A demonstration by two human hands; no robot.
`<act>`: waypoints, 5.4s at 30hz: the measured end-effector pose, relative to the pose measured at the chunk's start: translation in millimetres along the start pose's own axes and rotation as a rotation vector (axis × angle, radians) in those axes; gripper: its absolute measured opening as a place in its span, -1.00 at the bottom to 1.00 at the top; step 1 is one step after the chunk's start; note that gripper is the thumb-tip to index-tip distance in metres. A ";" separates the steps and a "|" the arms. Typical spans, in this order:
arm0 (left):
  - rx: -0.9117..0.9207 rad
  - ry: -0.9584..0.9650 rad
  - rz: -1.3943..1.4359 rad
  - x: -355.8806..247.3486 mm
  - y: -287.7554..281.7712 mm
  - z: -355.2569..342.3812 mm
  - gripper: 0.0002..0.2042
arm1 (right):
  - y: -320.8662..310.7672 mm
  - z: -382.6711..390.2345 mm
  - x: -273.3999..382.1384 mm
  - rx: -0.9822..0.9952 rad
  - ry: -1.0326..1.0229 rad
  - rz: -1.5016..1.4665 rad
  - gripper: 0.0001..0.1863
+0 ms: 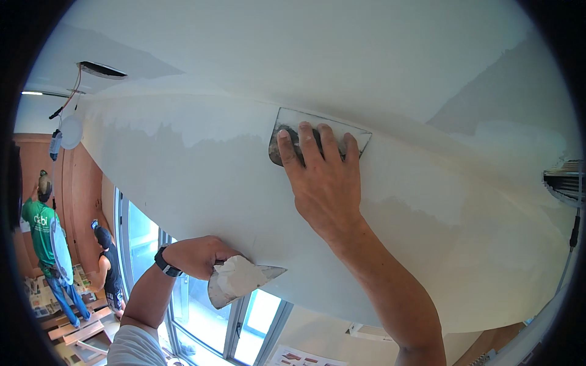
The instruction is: The person applies plaster to the upper section of a wall and ceiling corner using a metal spatula and a flat tray, smoothing the surface with repeated strokes. They also use their bare hand to check the smoothness of the finished surface.
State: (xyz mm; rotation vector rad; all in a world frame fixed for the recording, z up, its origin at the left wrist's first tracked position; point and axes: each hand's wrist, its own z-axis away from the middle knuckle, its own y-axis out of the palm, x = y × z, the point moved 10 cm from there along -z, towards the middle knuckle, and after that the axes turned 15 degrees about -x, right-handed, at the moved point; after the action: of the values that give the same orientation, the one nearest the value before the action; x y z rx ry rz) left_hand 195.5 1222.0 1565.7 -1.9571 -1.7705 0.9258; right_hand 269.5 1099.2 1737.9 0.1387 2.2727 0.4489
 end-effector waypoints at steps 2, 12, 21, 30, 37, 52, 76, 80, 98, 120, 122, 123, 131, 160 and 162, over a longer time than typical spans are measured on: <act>0.004 0.000 -0.009 0.7 -0.2 0.2 -0.49 | 1.9 -1.0 -1.5 0.008 -0.011 0.009 -0.49; 0.046 0.045 -0.019 3.4 3.2 0.7 -0.44 | -5.7 -13.9 -11.9 -0.003 0.059 -0.019 -0.48; 0.018 0.050 -0.011 -0.8 0.6 0.5 -0.49 | -36.5 6.3 23.4 0.148 0.073 -0.192 -0.52; 0.027 -0.010 -0.040 4.6 2.2 0.2 -0.53 | -16.4 -1.8 22.8 0.011 -0.030 -0.160 -0.44; 0.024 -0.052 -0.013 8.2 2.7 1.3 -0.52 | 20.8 -22.1 28.0 0.000 -0.028 -0.058 -0.46; -0.039 0.110 0.012 -12.6 -1.8 -1.8 -0.47 | 22.6 -45.1 15.3 -0.059 0.017 -0.082 -0.66; 0.025 -0.004 0.024 -5.7 -0.3 0.2 -0.56 | 57.4 -41.7 57.0 -0.023 -0.007 -0.064 -0.57; 0.019 -0.008 0.033 -1.1 1.0 0.6 -0.56 | 62.0 -43.1 56.5 -0.042 0.013 -0.036 -0.59; 0.010 -0.129 -0.015 5.2 -0.7 45.6 -0.50 | 7.1 -16.8 86.2 0.137 0.064 -0.293 -0.73; -0.557 -0.885 -0.265 -2.9 13.4 227.3 -0.42 | -46.9 176.0 97.9 0.006 1.541 -1.695 -0.54; -0.587 -0.918 -0.263 0.0 24.5 230.8 -0.37 | -61.4 202.1 115.2 -0.014 1.590 -1.738 -0.55; -0.606 -0.960 -0.239 2.4 29.4 235.3 -0.37 | -66.0 214.6 127.4 -0.020 1.598 -1.774 -0.56; -0.602 -1.087 -0.288 5.0 64.0 234.1 -0.42 | -104.1 268.4 178.6 0.128 1.713 -1.688 -0.70; -0.452 -1.047 0.294 38.2 214.3 191.9 -0.23 | -135.6 394.3 277.6 1.481 2.199 -1.715 -0.55; -0.418 -1.075 0.413 45.8 228.9 192.5 -0.25 | -142.2 414.0 286.0 1.299 2.538 -1.758 -0.56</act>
State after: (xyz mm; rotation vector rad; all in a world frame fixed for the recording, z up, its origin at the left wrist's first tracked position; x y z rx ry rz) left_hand 239.4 1196.4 1267.5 -2.3322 -2.2190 2.2112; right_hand 387.2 1149.3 1230.9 1.0334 -0.6927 1.2101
